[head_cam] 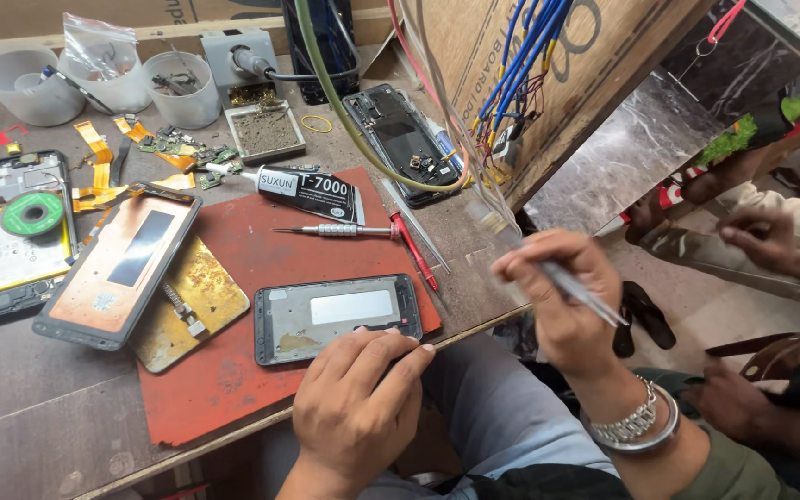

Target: The person uses tweezers to scrape old adhesive residue from the frame of a disassembled phone lying on a red mat, steadying the phone with the other hand. They then pick up a brush-tipped tool and apply liquid along the phone's edge, working around the frame.

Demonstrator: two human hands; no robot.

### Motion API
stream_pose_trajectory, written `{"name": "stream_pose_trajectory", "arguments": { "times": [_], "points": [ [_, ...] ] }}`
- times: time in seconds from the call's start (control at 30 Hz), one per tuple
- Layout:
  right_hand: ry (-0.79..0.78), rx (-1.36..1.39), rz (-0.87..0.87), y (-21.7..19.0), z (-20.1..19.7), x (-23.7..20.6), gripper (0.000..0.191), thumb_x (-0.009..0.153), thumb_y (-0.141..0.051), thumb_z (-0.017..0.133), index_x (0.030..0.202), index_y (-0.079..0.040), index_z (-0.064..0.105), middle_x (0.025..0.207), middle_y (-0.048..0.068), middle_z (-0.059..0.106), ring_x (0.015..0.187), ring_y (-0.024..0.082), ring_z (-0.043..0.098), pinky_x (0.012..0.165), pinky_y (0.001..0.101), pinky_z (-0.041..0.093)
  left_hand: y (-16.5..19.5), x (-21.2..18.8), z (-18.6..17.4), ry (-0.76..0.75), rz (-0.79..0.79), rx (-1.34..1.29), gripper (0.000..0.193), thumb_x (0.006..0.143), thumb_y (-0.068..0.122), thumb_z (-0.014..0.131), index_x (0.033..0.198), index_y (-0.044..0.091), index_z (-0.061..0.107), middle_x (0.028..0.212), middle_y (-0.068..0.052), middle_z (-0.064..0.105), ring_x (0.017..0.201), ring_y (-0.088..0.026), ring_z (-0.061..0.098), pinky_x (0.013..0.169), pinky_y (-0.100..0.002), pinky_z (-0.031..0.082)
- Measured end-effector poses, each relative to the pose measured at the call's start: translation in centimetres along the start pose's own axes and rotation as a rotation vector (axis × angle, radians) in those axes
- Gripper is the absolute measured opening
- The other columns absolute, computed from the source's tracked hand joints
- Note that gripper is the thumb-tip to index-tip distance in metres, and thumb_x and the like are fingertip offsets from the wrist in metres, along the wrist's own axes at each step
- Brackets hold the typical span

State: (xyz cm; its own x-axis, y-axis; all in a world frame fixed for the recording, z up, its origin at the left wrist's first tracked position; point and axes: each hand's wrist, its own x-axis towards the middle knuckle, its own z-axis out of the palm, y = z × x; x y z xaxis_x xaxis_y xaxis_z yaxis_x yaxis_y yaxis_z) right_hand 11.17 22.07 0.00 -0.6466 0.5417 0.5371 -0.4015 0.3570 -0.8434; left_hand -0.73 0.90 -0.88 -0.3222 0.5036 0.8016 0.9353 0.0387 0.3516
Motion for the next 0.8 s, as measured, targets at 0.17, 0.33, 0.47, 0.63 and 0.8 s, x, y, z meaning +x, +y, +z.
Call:
{"name": "stream_pose_trajectory", "arguments": {
  "times": [0.17, 0.33, 0.47, 0.63, 0.8],
  "points": [
    [0.102, -0.196, -0.174, 1.4, 1.1, 0.5, 0.014, 0.102, -0.001, 0.066, 0.112, -0.004, 0.055, 0.105, 0.007, 0.064, 0.091, 0.015, 0.069, 0.082, 0.0269, 0.058, 0.2, 0.1, -0.2, -0.009, -0.008, -0.001, 0.018, 0.08, 0.008, 0.073, 0.097, 0.013, 0.075, 0.098, 0.002, 0.071, 0.095, -0.02, 0.07, 0.088, -0.038, 0.054],
    [0.004, -0.682, -0.213, 1.5, 2.6, 0.1, 0.012, 0.094, 0.0, 0.073, 0.101, -0.002, 0.063, 0.097, 0.011, 0.069, 0.08, 0.015, 0.068, 0.071, 0.0262, 0.054, 0.3, 0.1, -0.4, -0.022, -0.013, -0.013, 0.018, 0.081, 0.007, 0.073, 0.098, 0.013, 0.074, 0.099, 0.002, 0.071, 0.096, -0.02, 0.07, 0.088, -0.037, 0.054],
    [-0.06, -0.625, -0.198, 1.0, 2.7, 0.6, 0.012, 0.094, -0.004, 0.072, 0.104, -0.002, 0.066, 0.101, 0.01, 0.07, 0.087, 0.016, 0.07, 0.078, 0.0265, 0.055, 0.3, 0.2, -0.3, -0.015, -0.013, -0.001, 0.016, 0.083, 0.009, 0.074, 0.098, 0.013, 0.074, 0.099, 0.002, 0.071, 0.096, -0.02, 0.07, 0.089, -0.037, 0.054],
    [-0.128, -0.565, -0.127, 0.1, 2.3, 1.0, 0.014, 0.096, -0.005, 0.069, 0.109, -0.002, 0.067, 0.108, 0.013, 0.069, 0.096, 0.02, 0.069, 0.086, 0.0278, 0.055, 0.4, 0.3, -0.5, -0.026, -0.014, -0.006, 0.016, 0.084, 0.01, 0.073, 0.099, 0.013, 0.074, 0.1, 0.002, 0.071, 0.096, -0.02, 0.07, 0.089, -0.037, 0.054],
    [-0.351, -0.456, -0.221, -2.1, 3.4, 2.8, 0.016, 0.097, -0.004, 0.067, 0.112, -0.003, 0.067, 0.109, 0.013, 0.072, 0.098, 0.021, 0.071, 0.09, 0.0302, 0.057, 0.4, 0.2, -0.5, -0.007, 0.002, -0.032, 0.013, 0.087, 0.011, 0.073, 0.101, 0.013, 0.075, 0.101, 0.0, 0.07, 0.098, -0.021, 0.069, 0.09, -0.036, 0.055]
  ]
}}
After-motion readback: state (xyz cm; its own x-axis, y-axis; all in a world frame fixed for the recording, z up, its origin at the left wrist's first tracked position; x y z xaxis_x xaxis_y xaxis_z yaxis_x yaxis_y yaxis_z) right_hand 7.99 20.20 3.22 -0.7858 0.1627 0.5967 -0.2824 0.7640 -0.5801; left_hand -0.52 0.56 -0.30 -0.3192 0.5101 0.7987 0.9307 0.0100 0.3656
